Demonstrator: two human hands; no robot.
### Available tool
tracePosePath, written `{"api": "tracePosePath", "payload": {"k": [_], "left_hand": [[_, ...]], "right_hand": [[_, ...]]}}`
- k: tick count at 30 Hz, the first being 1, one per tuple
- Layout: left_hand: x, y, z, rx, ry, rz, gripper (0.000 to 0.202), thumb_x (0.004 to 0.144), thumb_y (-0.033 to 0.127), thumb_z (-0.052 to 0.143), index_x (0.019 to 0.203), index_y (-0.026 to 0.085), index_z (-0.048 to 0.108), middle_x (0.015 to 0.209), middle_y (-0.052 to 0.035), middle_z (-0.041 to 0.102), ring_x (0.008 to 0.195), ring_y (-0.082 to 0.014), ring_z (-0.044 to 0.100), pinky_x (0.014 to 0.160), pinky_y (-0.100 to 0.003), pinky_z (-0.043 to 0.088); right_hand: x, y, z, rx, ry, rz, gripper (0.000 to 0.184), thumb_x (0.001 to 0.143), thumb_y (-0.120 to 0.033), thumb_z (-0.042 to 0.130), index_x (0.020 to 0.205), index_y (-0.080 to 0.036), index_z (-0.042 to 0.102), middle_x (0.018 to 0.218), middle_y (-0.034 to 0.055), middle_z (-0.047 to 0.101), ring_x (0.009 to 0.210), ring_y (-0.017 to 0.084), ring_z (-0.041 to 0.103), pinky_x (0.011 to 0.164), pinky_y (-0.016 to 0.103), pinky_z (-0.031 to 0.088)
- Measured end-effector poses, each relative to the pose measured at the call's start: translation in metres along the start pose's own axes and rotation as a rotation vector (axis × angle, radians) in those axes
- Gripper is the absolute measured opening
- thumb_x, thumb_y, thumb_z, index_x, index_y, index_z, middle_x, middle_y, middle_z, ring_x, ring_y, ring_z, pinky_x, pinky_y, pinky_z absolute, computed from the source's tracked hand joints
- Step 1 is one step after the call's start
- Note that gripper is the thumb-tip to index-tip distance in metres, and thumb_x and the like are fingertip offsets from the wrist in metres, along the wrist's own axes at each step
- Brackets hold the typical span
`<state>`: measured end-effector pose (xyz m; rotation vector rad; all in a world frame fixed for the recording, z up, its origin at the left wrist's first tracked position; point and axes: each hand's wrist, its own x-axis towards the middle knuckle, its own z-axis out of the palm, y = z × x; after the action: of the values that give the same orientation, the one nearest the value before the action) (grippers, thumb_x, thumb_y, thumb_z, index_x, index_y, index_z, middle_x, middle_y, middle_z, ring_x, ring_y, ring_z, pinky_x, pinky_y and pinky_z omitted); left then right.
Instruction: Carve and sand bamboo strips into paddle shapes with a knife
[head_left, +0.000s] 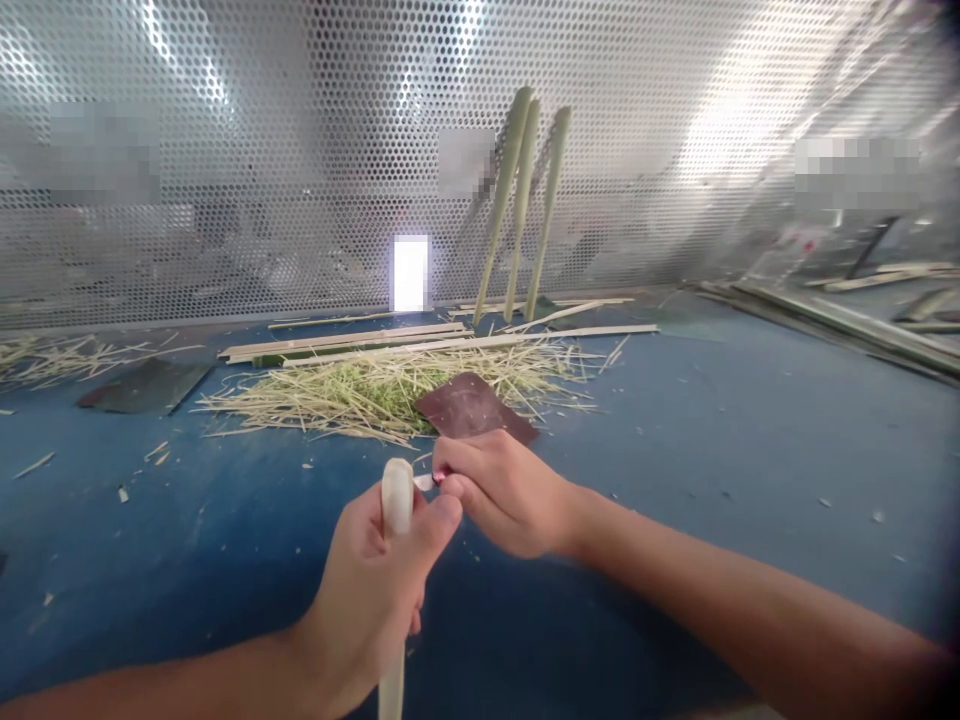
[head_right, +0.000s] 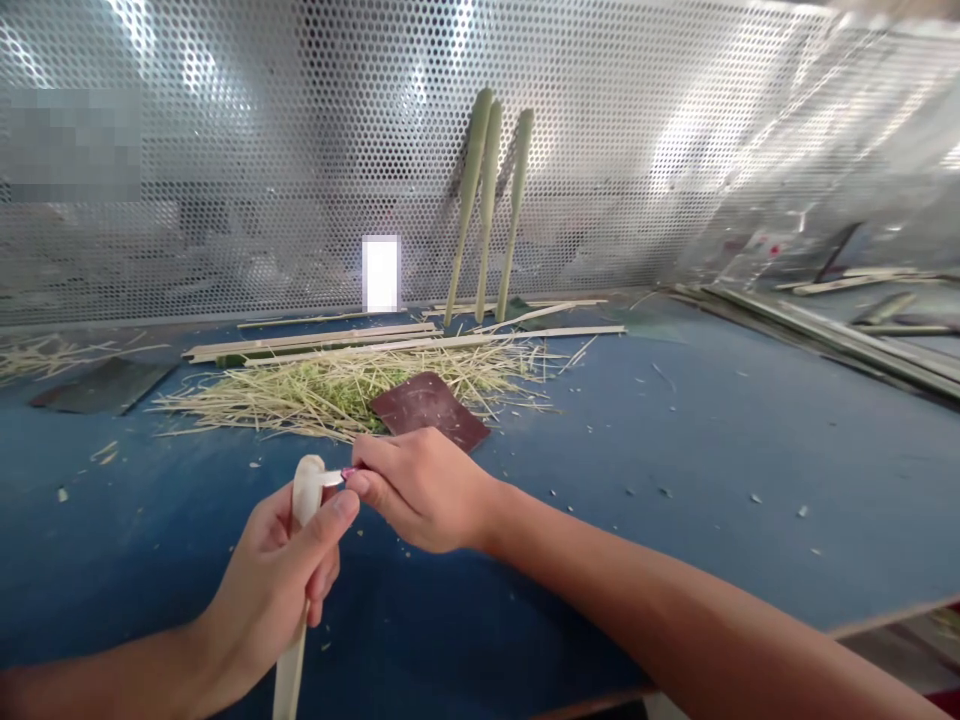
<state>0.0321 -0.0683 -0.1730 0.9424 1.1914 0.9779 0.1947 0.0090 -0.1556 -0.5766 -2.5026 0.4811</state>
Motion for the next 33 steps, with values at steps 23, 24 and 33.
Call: {"api": "tracePosePath", "payload": {"k": [23, 24, 33], "left_hand": [[0.003, 0.005, 0.004, 0.078, 0.079, -0.099, 0.063, 0.070, 0.076, 0.061, 0.050, 0.021, 0.037, 0.032, 0.0075, 0.033, 0.028, -0.0051, 0.034, 0.030, -0.016, 0.028], [0.002, 0.004, 0.004, 0.080, 0.068, -0.097, 0.062, 0.069, 0.076, 0.062, 0.052, 0.021, 0.038, 0.033, 0.0078, 0.034, 0.029, -0.0048, 0.035, 0.030, -0.016, 0.028], [0.001, 0.001, 0.001, 0.066, -0.005, -0.016, 0.063, 0.063, 0.080, 0.065, 0.067, 0.020, 0.046, 0.040, 0.0102, 0.038, 0.032, -0.0031, 0.034, 0.031, -0.013, 0.028]], "right_hand": [[0.004, 0.002, 0.006, -0.132, 0.265, 0.313, 0.036, 0.104, -0.039, 0.027, 0.073, -0.023, 0.035, 0.059, -0.0044, 0.041, 0.050, 0.011, 0.036, 0.052, 0.026, 0.025], [0.004, 0.003, 0.003, -0.113, 0.287, 0.314, 0.038, 0.105, -0.040, 0.026, 0.071, -0.023, 0.035, 0.059, -0.0046, 0.040, 0.050, 0.011, 0.036, 0.052, 0.025, 0.026], [0.000, -0.003, 0.000, 0.051, -0.078, 0.032, 0.027, 0.102, -0.031, 0.032, 0.077, -0.022, 0.038, 0.060, -0.0047, 0.043, 0.050, 0.010, 0.038, 0.051, 0.025, 0.027]]}}
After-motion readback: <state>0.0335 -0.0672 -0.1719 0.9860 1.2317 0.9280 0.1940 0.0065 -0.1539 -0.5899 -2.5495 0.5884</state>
